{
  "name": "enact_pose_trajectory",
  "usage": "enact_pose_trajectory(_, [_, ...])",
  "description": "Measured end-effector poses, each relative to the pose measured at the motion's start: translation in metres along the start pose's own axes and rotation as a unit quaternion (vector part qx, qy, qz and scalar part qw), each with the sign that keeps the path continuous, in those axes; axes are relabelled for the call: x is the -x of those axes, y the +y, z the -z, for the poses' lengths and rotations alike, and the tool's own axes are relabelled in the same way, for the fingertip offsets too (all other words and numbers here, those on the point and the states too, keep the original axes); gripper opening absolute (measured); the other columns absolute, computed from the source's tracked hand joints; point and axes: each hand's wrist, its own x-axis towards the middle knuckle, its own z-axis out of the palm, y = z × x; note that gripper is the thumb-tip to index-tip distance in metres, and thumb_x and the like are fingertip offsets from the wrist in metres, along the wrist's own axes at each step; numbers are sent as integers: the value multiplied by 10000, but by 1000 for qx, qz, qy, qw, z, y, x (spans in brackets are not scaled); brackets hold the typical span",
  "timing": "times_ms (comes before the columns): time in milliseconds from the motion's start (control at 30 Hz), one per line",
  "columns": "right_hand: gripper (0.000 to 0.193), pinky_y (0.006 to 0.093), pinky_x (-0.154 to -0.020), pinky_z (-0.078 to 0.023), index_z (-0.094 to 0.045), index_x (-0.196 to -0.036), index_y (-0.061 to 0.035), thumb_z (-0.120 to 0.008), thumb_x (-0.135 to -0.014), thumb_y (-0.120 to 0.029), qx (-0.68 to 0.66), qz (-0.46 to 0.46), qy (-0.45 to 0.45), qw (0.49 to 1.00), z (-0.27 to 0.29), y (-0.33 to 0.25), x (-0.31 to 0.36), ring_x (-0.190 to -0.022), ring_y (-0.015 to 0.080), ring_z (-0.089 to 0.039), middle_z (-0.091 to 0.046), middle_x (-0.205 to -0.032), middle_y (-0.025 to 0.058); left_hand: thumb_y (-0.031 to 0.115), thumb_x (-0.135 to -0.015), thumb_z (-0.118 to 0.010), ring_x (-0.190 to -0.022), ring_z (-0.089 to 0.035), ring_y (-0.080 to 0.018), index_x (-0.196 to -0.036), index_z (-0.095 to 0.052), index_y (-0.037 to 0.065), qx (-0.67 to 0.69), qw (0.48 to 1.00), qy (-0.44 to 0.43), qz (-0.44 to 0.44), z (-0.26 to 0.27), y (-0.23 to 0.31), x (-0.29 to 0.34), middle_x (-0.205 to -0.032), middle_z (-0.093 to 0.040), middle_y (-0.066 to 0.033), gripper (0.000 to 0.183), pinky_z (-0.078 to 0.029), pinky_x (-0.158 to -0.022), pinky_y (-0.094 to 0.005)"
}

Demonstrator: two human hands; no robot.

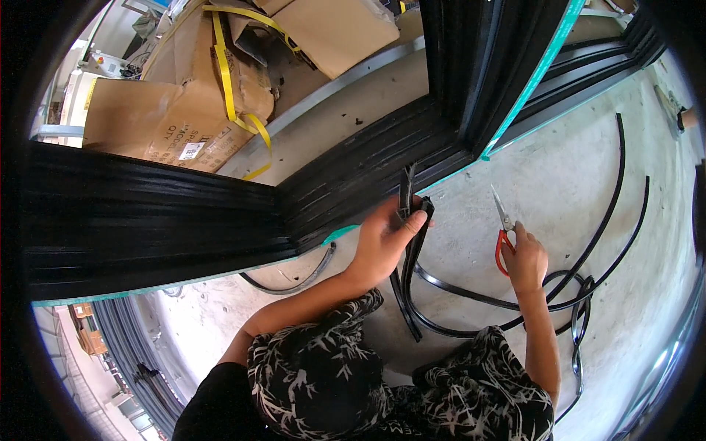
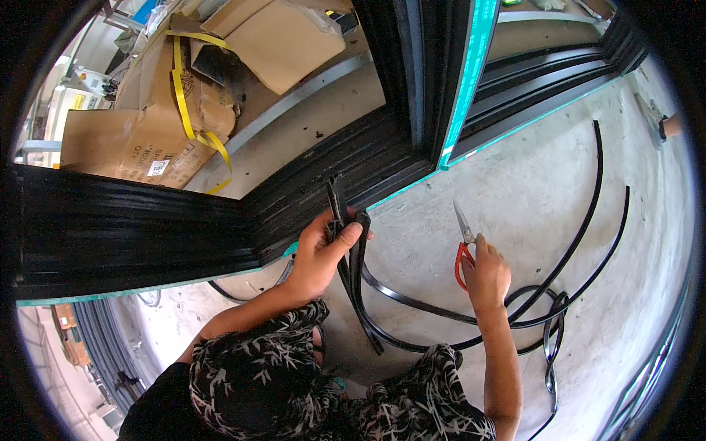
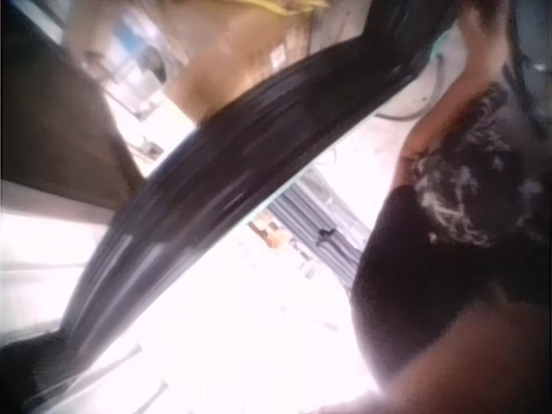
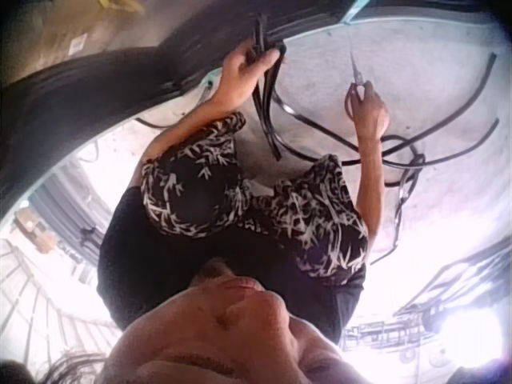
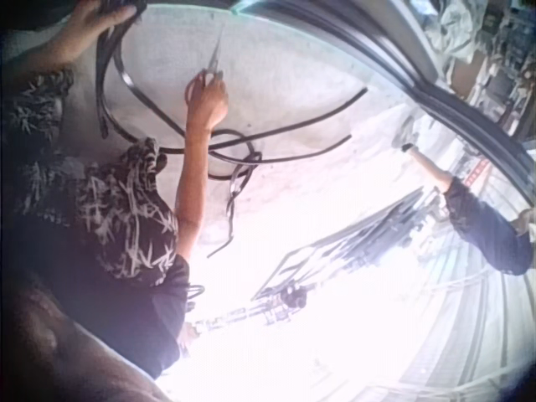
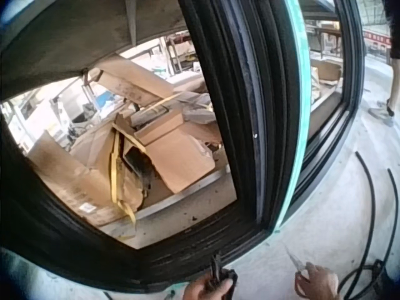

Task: The person installs a rubber seal into a black window frame, using shears to cut the rubber strip and pressing it into the channel by hand.

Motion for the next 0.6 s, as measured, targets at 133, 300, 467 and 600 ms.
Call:
enact_pose_trajectory(133, [476, 390, -832, -492, -614, -1101, -32, -761, -725, -282, -64, 110, -17, 992, 16, -17, 13, -964, 307, -608, -628, -1062, 151, 255, -945, -576, -915, -570, -133, -1051, -549, 25, 79, 996, -30, 40, -1, 7, -10, -938, -632, -59, 254, -433, -833, -281])
enact_pose_trajectory(300, [599, 366, -862, -470, -535, -1182, 18, -781, -746, -312, -561, 173, -146, 796, 22, -83, 27, -969, 314, -608, -613, -1066, 199, 299, -926, -598, -894, -560, -139, -1052, -549, 32, 180, 972, -108, 109, -18, 17, -24, -959, -603, -64, 299, -445, -801, -281])
enact_pose_trajectory(467, [440, 372, -705, -473, -533, -1051, 24, -748, -775, -241, -549, 98, -169, 812, 7, -87, 25, -774, 313, -597, -600, -871, 187, 292, -922, -604, -880, -565, -142, -1060, -555, 36, 153, 968, -147, 136, -28, 18, -40, -957, -602, -59, 295, -458, -808, -293])
enact_pose_trajectory(600, [374, 413, -648, -461, -526, -1003, 26, -706, -778, -211, -536, 86, -134, 829, -1, -82, 25, -732, 389, -575, -578, -809, 205, 297, -924, -601, -896, -574, -135, -1092, -555, 37, 147, 961, -175, 153, -34, 6, -47, -967, -607, -58, 313, -467, -804, -290])
